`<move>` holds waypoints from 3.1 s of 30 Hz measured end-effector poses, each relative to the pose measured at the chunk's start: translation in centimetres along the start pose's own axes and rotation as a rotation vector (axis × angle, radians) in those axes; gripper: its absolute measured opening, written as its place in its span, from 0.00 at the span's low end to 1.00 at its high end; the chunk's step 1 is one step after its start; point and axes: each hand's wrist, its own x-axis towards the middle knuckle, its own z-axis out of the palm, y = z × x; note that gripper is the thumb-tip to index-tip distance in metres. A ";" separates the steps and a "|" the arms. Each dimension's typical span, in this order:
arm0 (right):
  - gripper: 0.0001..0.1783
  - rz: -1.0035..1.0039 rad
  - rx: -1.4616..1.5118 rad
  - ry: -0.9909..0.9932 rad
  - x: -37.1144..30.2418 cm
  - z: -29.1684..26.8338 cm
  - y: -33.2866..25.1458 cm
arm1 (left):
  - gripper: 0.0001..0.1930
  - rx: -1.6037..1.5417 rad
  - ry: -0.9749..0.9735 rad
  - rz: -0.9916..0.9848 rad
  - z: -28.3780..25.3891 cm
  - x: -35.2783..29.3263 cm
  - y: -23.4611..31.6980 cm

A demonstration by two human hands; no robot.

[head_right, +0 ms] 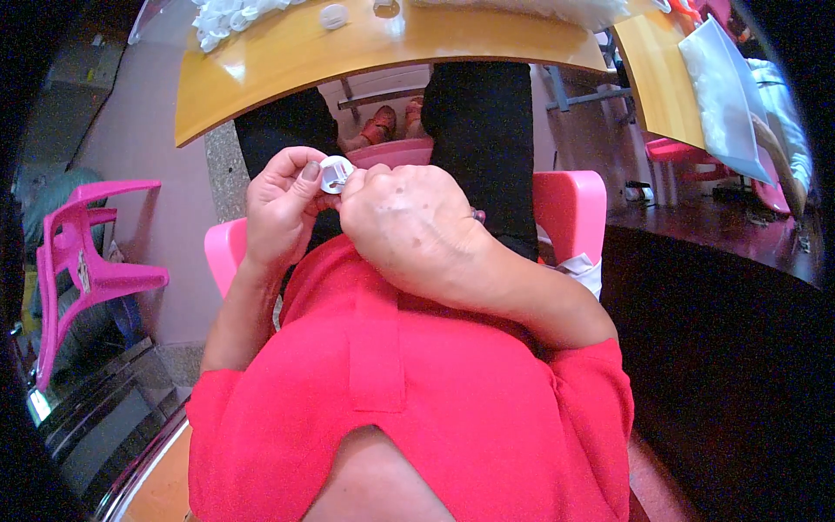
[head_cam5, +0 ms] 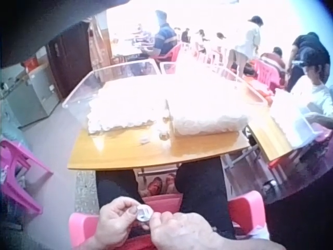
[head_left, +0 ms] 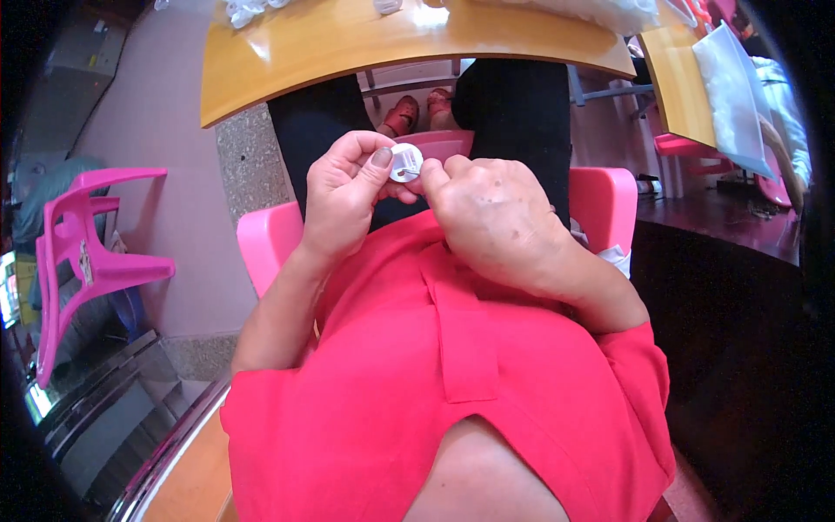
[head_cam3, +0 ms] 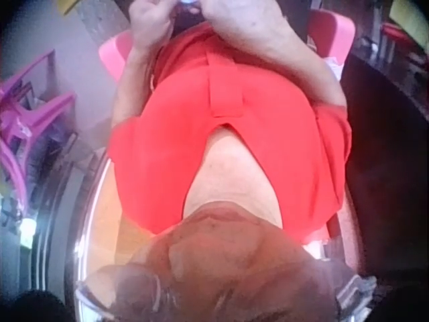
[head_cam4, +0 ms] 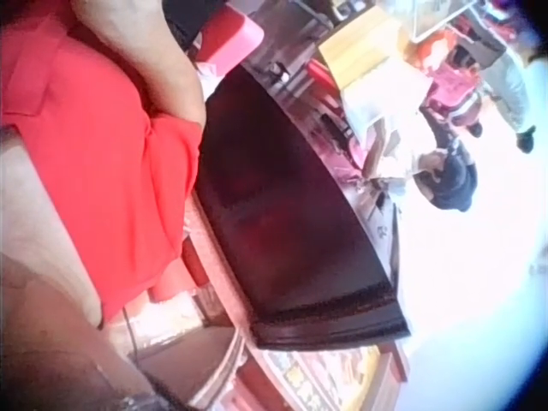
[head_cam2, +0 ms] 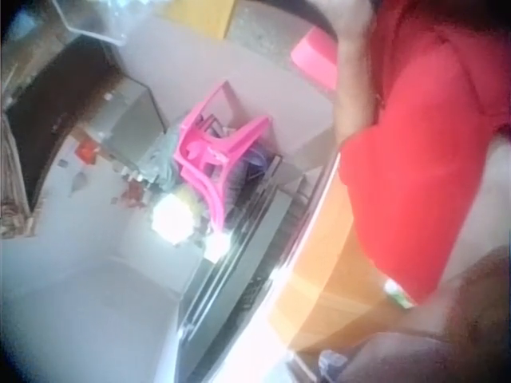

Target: The person picks up a white plastic component from a container and uses a small metal tool to trim or poke the part. After finishing, the person places the component into a separate container on the table.

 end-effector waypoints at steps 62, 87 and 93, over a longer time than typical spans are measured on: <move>0.10 0.179 1.052 0.377 -0.4 0.5 0.8 | 0.09 -0.145 -0.098 0.004 1.7 -2.3 3.1; 0.17 -0.150 0.483 0.380 -1.4 1.8 0.3 | 0.20 -0.168 -0.171 0.007 -0.9 -2.7 2.3; 0.20 -0.143 0.554 0.324 -1.5 1.2 0.3 | 0.18 -0.225 -0.161 0.014 -0.2 -2.4 2.5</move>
